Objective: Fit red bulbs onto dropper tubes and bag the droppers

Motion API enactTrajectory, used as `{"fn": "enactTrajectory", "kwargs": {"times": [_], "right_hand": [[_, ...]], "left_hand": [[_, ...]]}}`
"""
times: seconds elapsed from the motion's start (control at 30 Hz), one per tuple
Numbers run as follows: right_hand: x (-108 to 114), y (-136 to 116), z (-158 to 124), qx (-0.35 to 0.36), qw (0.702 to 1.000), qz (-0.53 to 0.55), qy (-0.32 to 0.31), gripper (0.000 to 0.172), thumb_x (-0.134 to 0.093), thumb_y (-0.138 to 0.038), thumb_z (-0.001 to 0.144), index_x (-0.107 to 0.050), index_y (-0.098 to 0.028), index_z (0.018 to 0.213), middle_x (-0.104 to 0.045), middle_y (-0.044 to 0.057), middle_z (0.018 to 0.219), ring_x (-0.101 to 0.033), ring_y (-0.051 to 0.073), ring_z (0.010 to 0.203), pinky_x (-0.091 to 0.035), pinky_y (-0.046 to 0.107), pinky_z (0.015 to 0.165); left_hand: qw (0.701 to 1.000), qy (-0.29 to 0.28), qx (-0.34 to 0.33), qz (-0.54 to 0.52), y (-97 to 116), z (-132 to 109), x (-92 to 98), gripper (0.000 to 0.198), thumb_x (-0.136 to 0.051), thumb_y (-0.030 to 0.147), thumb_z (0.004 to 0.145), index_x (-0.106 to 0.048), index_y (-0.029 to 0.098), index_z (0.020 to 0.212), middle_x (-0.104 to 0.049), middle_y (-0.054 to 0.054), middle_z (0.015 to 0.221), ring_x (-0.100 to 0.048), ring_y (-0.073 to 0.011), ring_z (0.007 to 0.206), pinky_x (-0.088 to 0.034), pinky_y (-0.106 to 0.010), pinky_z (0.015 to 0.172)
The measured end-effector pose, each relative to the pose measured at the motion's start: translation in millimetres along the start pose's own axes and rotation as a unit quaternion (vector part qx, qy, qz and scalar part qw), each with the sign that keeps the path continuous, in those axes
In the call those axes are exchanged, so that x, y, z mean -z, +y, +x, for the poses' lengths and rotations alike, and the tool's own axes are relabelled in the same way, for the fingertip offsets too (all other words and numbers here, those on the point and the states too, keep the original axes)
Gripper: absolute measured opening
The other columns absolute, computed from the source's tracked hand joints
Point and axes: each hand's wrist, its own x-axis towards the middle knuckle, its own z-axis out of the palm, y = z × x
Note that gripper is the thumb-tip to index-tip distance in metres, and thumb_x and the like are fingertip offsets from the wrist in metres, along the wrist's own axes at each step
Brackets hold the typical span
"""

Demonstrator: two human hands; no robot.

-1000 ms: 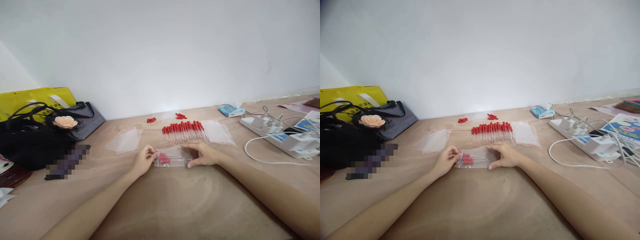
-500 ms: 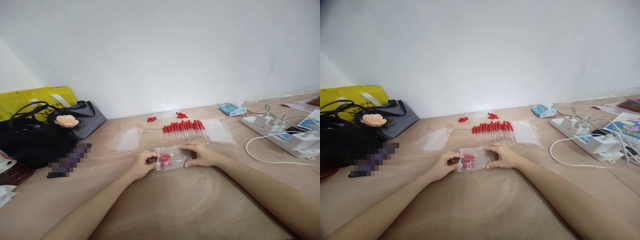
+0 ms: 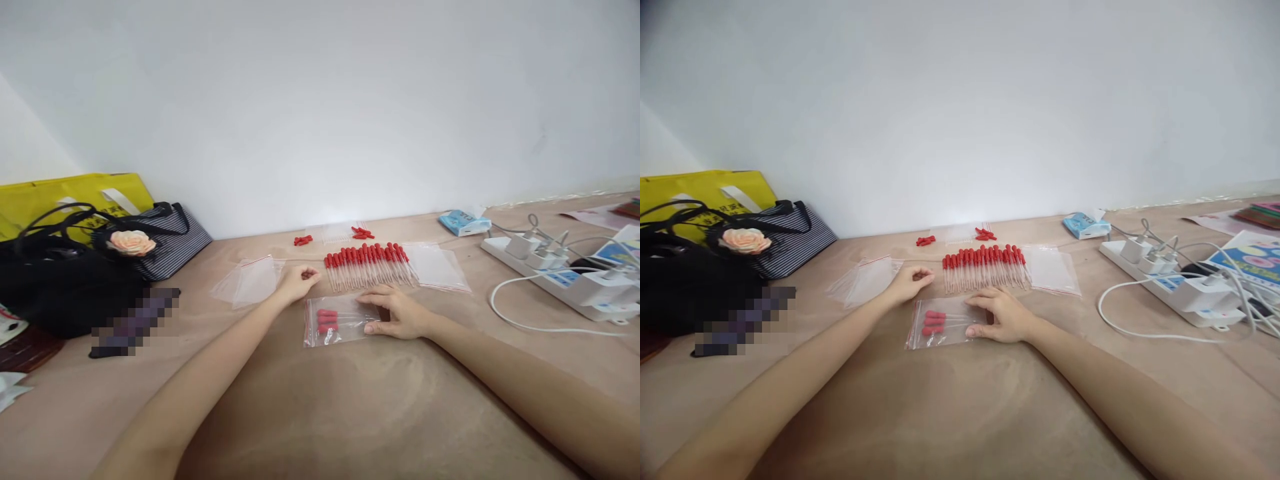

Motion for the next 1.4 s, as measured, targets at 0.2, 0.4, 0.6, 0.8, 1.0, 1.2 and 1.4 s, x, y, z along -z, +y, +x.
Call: {"fn": "enactTrajectory", "kwargs": {"times": [0.2,0.4,0.6,0.8,1.0,1.2,1.4], "right_hand": [[-1.0,2.5,0.9,0.017,1.0,-0.003,-0.009,0.055,-0.052,-0.054,0.073,-0.052,-0.018,0.115,-0.055,0.011,0.112,-0.051,0.023,0.099,-0.036,0.039,0.086],[-0.5,2.6,2.3,0.024,1.0,-0.002,-0.017,0.055,-0.051,-0.054,0.074,-0.051,-0.017,0.115,-0.055,0.011,0.111,-0.051,0.023,0.099,-0.037,0.038,0.085],[0.4,1.0,2.2,0.025,1.0,-0.001,-0.018,0.055,-0.052,-0.053,0.074,-0.051,-0.017,0.115,-0.055,0.01,0.11,-0.051,0.022,0.098,-0.037,0.037,0.084],[-0.1,0.7,0.7,0.023,1.0,-0.005,-0.012,0.055,-0.052,-0.053,0.073,-0.052,-0.017,0.115,-0.054,0.011,0.11,-0.05,0.023,0.098,-0.038,0.038,0.084],[0.3,-0.9,0.4,0.021,1.0,-0.006,-0.019,0.055,-0.052,-0.052,0.074,-0.051,-0.017,0.116,-0.054,0.011,0.111,-0.05,0.022,0.099,-0.037,0.038,0.085],[-0.3,-0.3,0.6,0.026,1.0,-0.002,-0.013,0.054,-0.052,-0.052,0.074,-0.052,-0.017,0.115,-0.054,0.011,0.111,-0.05,0.022,0.098,-0.039,0.038,0.084],[-0.5,-0.1,0.0,0.023,1.0,-0.005,-0.015,0.054,-0.052,-0.052,0.074,-0.051,-0.018,0.116,-0.054,0.012,0.112,-0.05,0.023,0.1,-0.038,0.038,0.085]], "left_hand": [[0.999,0.004,0.045,0.003,3.2,61.3,-32.5,0.022,-0.055,0.028,0.078,-0.059,0.013,0.094,-0.06,-0.007,0.096,-0.056,-0.0191,0.087,-0.044,-0.035,0.078],[0.993,-0.014,0.112,-0.04,5.1,74.8,-41.7,0.029,-0.048,0.028,0.084,-0.049,0.014,0.109,-0.052,-0.008,0.109,-0.054,-0.0188,0.092,-0.047,-0.038,0.076],[0.981,-0.004,0.137,-0.14,8.0,72.8,-31.3,0.03,-0.048,0.028,0.084,-0.049,0.014,0.11,-0.052,-0.008,0.109,-0.054,-0.0195,0.092,-0.047,-0.039,0.076],[0.952,0.046,0.137,-0.268,10.4,32.1,28.5,0.013,-0.047,0.016,0.084,-0.057,0.01,0.078,-0.06,-0.004,0.076,-0.058,-0.0091,0.066,-0.049,-0.023,0.064],[0.919,0.144,0.153,-0.333,-4.2,-40.7,75.7,0.018,-0.042,0.003,0.083,-0.055,0.013,0.075,-0.058,0.0,0.061,-0.057,-0.0049,0.054,-0.049,-0.015,0.056],[0.899,0.191,0.159,-0.36,-12.7,-78.6,76.3,0.019,-0.042,0.0,0.081,-0.058,0.011,0.076,-0.06,-0.002,0.062,-0.059,-0.006,0.058,-0.051,-0.014,0.058],[0.904,0.195,0.143,-0.353,-10.5,-80.8,60.3,0.015,-0.045,0.004,0.08,-0.057,0.012,0.076,-0.06,0.0,0.062,-0.059,-0.0058,0.059,-0.051,-0.016,0.062]]}}
